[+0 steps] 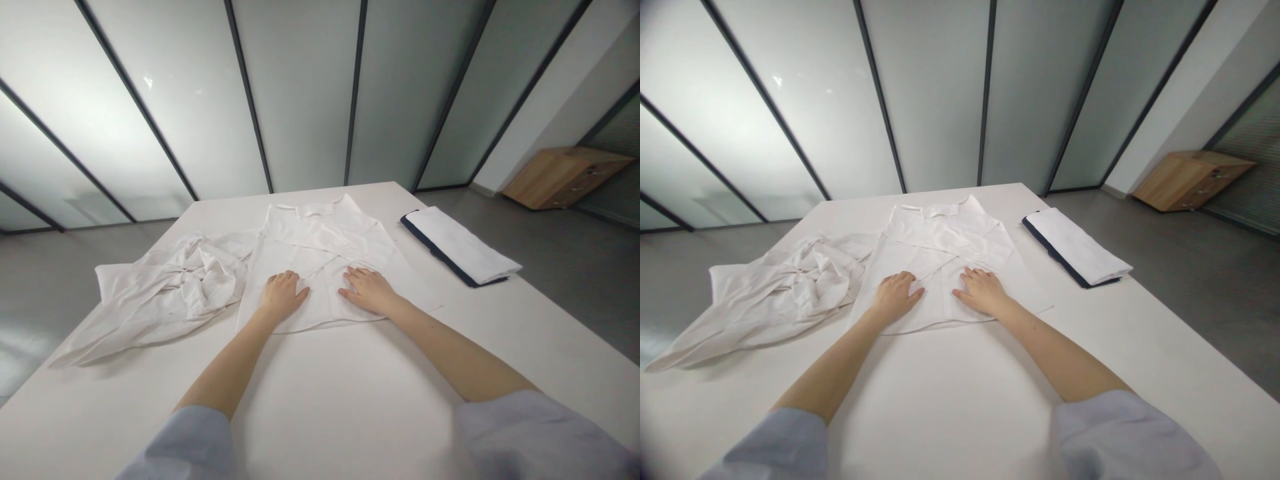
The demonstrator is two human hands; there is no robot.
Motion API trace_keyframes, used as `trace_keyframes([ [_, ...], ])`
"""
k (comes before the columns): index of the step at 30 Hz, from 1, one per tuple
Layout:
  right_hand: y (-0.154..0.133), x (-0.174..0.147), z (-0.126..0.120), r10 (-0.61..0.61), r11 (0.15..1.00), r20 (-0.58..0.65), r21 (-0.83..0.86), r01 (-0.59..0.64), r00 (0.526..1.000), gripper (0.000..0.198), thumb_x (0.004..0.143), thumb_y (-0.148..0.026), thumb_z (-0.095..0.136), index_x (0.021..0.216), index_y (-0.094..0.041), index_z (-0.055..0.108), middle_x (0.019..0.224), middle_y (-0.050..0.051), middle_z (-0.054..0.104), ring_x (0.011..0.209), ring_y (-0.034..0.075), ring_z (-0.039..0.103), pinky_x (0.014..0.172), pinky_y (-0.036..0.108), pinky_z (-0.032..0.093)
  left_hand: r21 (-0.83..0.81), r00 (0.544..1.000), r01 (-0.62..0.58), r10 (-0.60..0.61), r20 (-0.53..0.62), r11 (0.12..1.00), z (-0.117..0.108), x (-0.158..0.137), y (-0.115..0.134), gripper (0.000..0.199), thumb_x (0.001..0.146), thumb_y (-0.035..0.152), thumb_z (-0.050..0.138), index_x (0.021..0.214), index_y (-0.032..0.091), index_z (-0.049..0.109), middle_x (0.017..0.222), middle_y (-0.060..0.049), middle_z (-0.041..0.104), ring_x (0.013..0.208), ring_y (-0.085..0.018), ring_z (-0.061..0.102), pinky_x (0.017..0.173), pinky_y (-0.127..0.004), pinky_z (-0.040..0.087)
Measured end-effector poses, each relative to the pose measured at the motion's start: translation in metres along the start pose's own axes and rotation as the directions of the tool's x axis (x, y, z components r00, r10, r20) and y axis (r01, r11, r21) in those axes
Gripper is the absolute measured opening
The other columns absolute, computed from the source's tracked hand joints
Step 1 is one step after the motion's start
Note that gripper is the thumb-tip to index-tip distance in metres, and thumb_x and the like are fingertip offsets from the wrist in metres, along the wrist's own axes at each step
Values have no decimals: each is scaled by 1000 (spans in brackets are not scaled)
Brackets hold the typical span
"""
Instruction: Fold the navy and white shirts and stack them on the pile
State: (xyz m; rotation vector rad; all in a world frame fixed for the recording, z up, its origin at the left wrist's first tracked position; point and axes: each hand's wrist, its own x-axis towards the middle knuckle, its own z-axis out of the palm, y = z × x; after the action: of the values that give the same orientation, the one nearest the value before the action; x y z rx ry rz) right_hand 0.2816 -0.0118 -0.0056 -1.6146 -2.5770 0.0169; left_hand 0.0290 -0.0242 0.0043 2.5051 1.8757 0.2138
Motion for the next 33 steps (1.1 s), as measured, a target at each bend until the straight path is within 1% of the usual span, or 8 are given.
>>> trace_keyframes([
  [3, 6, 6, 12, 52, 999, -15, 5, -52, 999, 62, 94, -58, 35, 139, -18, 48, 152, 16, 38, 137, 31, 37, 107, 47, 33, -21, 999, 6, -5, 32, 1000, 9, 2, -5, 51, 93, 51, 42, 132, 19, 49, 144, -15, 48, 134, -30, 41, 109, -49, 31],
  [6, 11, 10, 14, 69, 998, -48, 15, -68, 996, 59, 92, -57, 43, 136, -18, 51, 148, 17, 42, 133, 32, 41, 106, 47, 35, -40, 1000, 6, -6, 22, 999, 13, 2, -8, 60, 91, 54, 44, 138, 18, 44, 150, -15, 41, 140, -31, 34, 111, -49, 28],
  [10, 13, 7, 9, -86, 992, -135, 77, 97, 987, 38, 90, -39, 53, 120, -17, 62, 132, 15, 56, 122, 27, 50, 102, 42, 38, -102, 989, -128, 118, -94, 987, 9, 1, -10, 54, 89, 50, 52, 133, 18, 50, 144, -14, 48, 136, -28, 40, 113, -47, 28],
  [14, 10, 6, 7, -209, 956, -220, 159, 246, 953, 22, 88, -26, 54, 103, -17, 69, 114, 13, 62, 106, 25, 55, 94, 39, 44, -143, 966, -257, 247, -80, 956, 7, -1, -8, 48, 85, 48, 60, 124, 20, 59, 140, -12, 52, 138, -29, 36, 116, -49, 24],
  [21, 10, 6, 9, -275, 921, -217, 219, 321, 937, 24, 90, -26, 50, 100, -18, 70, 108, 12, 64, 102, 24, 57, 92, 40, 44, -208, 948, -301, 315, 36, 931, 7, -6, -5, 86, 64, 67, 72, 132, 20, 53, 148, -15, 41, 141, -33, 30, 115, -52, 25],
  [23, 10, 6, 8, -275, 921, -198, 225, 317, 941, 26, 91, -27, 49, 102, -18, 70, 109, 12, 65, 103, 24, 58, 92, 40, 44, -211, 948, -299, 314, 41, 930, 7, -6, -5, 88, 62, 67, 74, 134, 21, 52, 149, -15, 40, 141, -34, 29, 115, -51, 25],
  [28, 5, 4, 4, -309, 898, -228, 249, 362, 923, 24, 90, -26, 50, 99, -19, 71, 106, 11, 67, 101, 23, 59, 90, 39, 44, -222, 939, -341, 342, -35, 913, 4, -7, -1, 65, 69, 54, 72, 124, 23, 59, 141, -12, 49, 134, -31, 40, 111, -46, 33],
  [33, -5, -1, -3, -358, 852, -310, 276, 444, 881, 26, 93, -30, 48, 86, -20, 71, 96, 9, 69, 92, 21, 61, 86, 36, 43, -209, 899, -435, 436, -47, 876, -1, -6, 6, 26, 78, 40, 64, 95, 22, 68, 105, -9, 67, 105, -24, 60, 96, -39, 44],
])
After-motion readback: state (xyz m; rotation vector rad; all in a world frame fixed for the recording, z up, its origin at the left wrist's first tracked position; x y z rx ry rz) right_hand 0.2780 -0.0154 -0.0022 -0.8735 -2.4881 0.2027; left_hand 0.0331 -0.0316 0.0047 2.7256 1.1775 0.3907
